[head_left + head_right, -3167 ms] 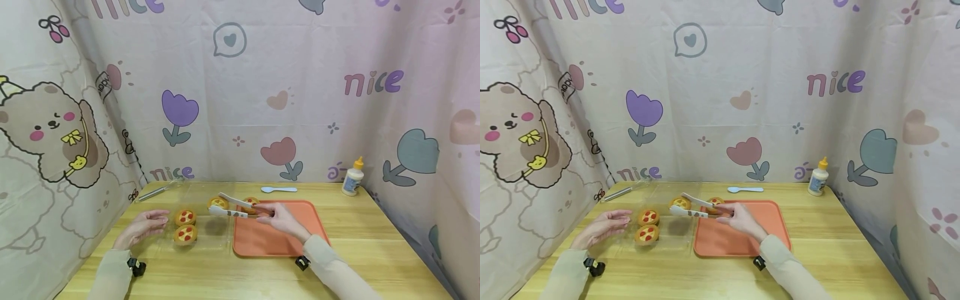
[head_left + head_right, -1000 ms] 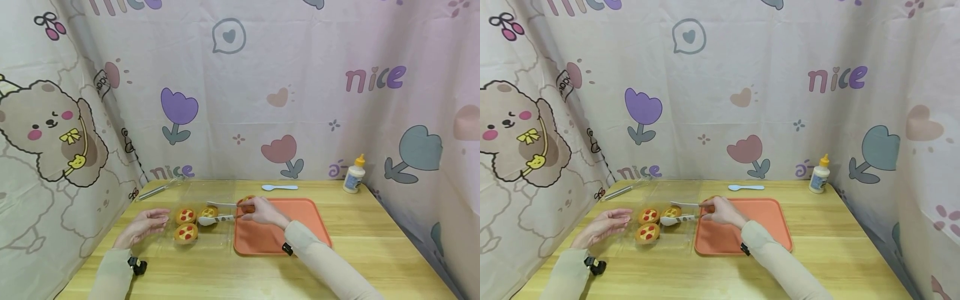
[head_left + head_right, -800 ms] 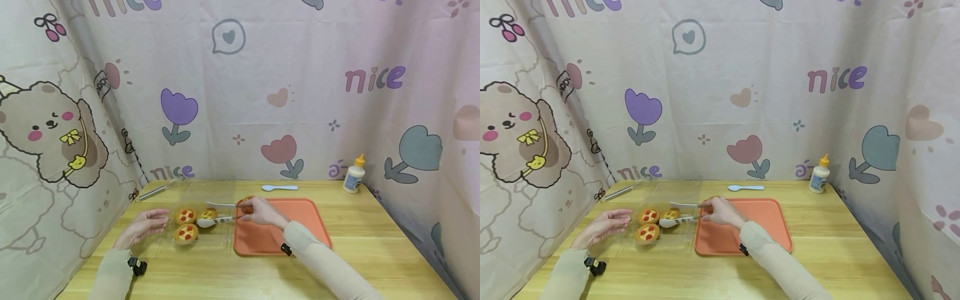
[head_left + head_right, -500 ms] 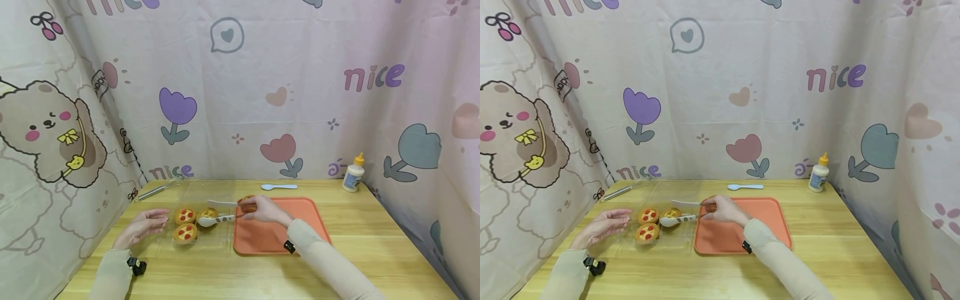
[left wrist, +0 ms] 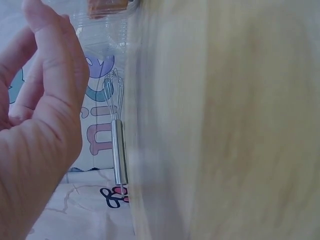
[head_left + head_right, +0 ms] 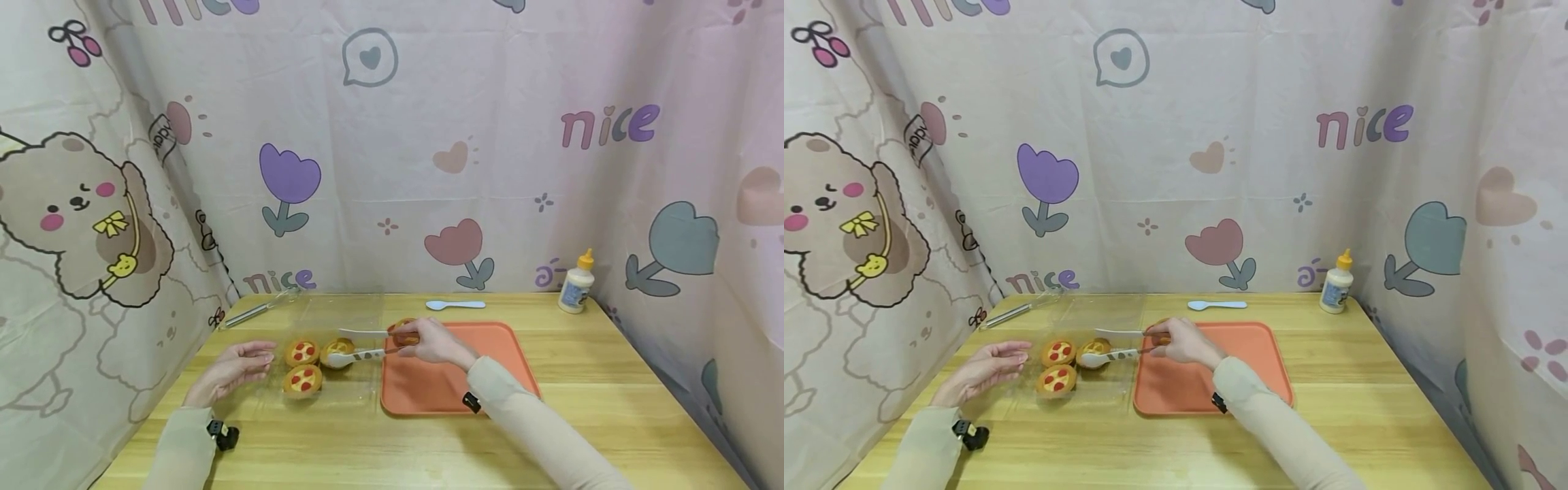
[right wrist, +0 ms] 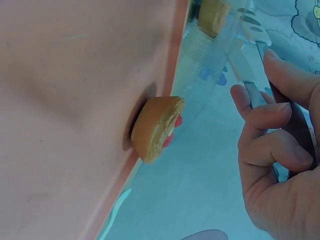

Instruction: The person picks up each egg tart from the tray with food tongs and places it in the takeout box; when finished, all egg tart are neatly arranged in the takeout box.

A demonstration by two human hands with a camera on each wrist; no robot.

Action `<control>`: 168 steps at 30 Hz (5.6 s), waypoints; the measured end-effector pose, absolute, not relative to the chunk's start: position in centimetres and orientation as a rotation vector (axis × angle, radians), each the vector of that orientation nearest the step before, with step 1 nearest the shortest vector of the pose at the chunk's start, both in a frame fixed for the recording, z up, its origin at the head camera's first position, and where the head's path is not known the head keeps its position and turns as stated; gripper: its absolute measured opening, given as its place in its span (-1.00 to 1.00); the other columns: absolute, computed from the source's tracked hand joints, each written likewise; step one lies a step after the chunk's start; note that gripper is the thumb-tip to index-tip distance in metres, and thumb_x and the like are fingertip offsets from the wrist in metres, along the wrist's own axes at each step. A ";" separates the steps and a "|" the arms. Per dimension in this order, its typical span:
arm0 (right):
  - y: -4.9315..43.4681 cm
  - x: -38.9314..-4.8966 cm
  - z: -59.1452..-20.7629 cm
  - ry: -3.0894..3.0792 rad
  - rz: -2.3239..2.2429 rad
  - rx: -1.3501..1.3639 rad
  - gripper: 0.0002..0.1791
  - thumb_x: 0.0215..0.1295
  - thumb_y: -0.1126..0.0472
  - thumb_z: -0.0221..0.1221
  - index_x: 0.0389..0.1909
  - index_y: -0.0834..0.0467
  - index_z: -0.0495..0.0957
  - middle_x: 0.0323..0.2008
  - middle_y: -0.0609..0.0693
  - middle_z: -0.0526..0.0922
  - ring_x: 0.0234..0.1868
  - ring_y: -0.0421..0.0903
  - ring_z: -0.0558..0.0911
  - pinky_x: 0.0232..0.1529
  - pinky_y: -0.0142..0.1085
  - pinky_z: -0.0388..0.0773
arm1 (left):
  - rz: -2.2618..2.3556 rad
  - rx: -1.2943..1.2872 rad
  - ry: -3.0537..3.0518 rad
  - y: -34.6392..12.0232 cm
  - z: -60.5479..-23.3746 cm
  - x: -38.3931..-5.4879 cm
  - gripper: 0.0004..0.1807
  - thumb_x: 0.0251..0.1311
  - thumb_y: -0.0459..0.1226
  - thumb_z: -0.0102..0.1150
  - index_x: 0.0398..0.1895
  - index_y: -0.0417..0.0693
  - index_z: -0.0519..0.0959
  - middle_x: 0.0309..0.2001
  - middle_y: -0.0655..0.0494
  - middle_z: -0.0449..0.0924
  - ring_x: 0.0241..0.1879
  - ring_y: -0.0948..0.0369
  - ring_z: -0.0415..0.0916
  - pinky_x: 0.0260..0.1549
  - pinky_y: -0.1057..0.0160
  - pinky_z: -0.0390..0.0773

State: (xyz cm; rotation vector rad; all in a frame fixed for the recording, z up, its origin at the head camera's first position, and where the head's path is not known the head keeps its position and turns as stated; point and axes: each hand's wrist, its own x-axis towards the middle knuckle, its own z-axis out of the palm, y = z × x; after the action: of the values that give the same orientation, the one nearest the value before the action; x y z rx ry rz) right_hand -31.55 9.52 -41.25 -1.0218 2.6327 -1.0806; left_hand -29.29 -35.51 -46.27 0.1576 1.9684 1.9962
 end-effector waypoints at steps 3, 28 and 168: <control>9.5 -31.7 -41.5 2.626 -1.102 -1.019 -0.61 0.24 0.27 0.32 0.11 0.12 0.62 -0.03 0.17 0.71 0.06 0.17 0.65 0.10 0.05 0.62 | 1.996 0.161 1.972 -35.5 -46.3 -29.3 -0.55 0.32 -0.39 0.16 0.27 -0.19 0.44 -0.12 0.04 0.64 -0.22 0.22 0.66 -0.19 0.32 0.73; 9.0 -31.7 -41.8 2.694 -1.008 -1.058 -0.60 0.29 0.18 0.29 0.15 0.11 0.61 -0.08 0.08 0.74 -0.11 -0.05 0.70 -0.13 -0.31 0.67 | 2.013 0.219 1.930 -35.7 -46.6 -29.5 -0.63 0.35 -0.45 0.08 0.19 -0.10 0.51 -0.15 0.10 0.68 -0.22 0.24 0.66 -0.16 0.33 0.72; 23.3 -33.3 -44.6 2.671 -1.279 -0.681 -0.50 0.27 0.20 0.28 0.26 0.05 0.52 0.17 0.18 0.60 0.15 0.08 0.62 -0.11 -0.40 0.61 | 2.000 0.198 1.954 -35.3 -46.0 -29.2 -0.60 0.34 -0.42 0.11 0.23 -0.25 0.44 -0.12 0.03 0.65 -0.21 0.21 0.66 -0.16 0.30 0.72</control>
State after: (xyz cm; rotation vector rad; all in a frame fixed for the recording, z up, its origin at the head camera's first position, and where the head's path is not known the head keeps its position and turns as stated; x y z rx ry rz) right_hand -33.28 23.29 -44.63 -0.6813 2.6714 -1.2792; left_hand -29.22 -35.25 -46.01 0.1983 1.9541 2.0002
